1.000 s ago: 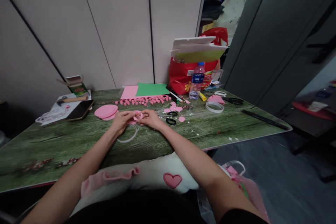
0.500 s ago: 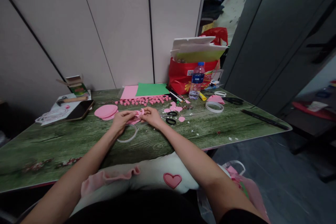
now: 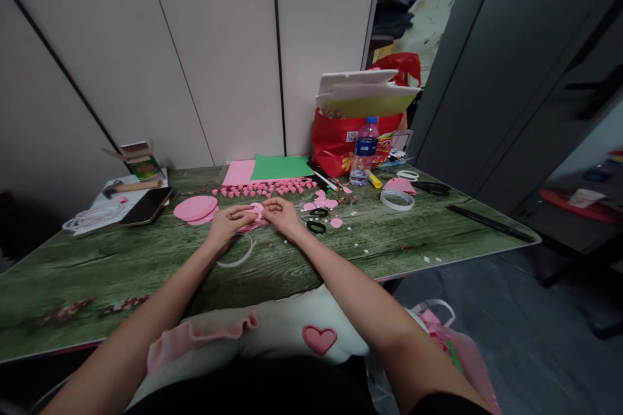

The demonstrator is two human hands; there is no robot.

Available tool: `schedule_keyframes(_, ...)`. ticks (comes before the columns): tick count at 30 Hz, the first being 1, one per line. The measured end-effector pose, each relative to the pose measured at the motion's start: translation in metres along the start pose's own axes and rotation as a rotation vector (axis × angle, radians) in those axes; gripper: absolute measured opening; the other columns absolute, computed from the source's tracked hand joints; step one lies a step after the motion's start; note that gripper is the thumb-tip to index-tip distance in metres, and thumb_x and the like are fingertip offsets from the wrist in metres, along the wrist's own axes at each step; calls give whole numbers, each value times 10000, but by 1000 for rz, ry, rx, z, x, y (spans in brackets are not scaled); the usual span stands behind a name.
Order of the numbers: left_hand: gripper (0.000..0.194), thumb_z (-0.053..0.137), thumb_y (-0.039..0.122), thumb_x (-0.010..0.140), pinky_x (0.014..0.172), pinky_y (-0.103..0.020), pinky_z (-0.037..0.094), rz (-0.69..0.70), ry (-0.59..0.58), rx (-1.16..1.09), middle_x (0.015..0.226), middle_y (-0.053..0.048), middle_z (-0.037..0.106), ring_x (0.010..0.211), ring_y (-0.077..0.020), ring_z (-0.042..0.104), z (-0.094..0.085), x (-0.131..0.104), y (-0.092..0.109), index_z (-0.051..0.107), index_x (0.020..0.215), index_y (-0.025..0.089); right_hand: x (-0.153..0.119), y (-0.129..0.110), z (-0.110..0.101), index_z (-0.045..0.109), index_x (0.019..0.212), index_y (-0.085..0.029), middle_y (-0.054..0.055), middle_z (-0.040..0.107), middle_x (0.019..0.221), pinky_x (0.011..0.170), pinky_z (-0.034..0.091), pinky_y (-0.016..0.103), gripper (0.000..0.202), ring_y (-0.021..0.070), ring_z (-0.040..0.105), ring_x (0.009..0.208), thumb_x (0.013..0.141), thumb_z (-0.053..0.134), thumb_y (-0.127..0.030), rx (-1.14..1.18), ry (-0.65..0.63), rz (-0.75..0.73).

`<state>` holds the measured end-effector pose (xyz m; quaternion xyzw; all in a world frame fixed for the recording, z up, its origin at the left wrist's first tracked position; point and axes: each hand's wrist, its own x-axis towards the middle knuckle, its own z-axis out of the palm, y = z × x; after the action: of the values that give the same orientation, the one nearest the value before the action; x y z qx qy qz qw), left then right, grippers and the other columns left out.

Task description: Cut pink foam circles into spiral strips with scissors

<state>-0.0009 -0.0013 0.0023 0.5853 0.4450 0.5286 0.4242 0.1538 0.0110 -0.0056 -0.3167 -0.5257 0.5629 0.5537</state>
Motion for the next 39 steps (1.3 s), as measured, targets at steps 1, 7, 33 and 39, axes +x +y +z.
schedule_keyframes(1, 447, 746, 318, 516, 678, -285, 476, 1, 4, 8, 744, -86, 693, 666, -174, 625, 0, 0, 0, 653, 901, 112, 0, 0, 0, 546, 764, -170, -27, 590, 635, 554, 517, 247, 320, 96, 567, 547, 516, 715, -281, 0, 6, -2)
schedule_keyframes(7, 432, 757, 323, 495, 667, -287, 488, -21, -45, -9, 714, -72, 687, 656, -166, 620, 2, -1, 3, 654, 862, 120, 0, -3, 1, 542, 769, -173, -20, 584, 644, 486, 486, 211, 314, 88, 544, 540, 544, 695, -329, -45, -6, -42)
schedule_keyframes(33, 252, 764, 260, 471, 614, -237, 445, -240, 195, -463, 718, -63, 675, 674, -140, 597, 11, -3, 20, 672, 665, 127, -4, 4, 23, 472, 746, -185, -29, 575, 626, 520, 471, 254, 398, 110, 548, 534, 487, 729, -343, -140, -9, -37)
schedule_keyframes(39, 220, 741, 262, 504, 464, -207, 372, -249, 159, -523, 615, -30, 640, 509, -94, 530, 17, -5, 20, 647, 644, 121, -7, -1, 42, 463, 712, -213, -32, 541, 627, 594, 417, 262, 256, 134, 532, 594, 590, 658, -324, -647, 230, -245)
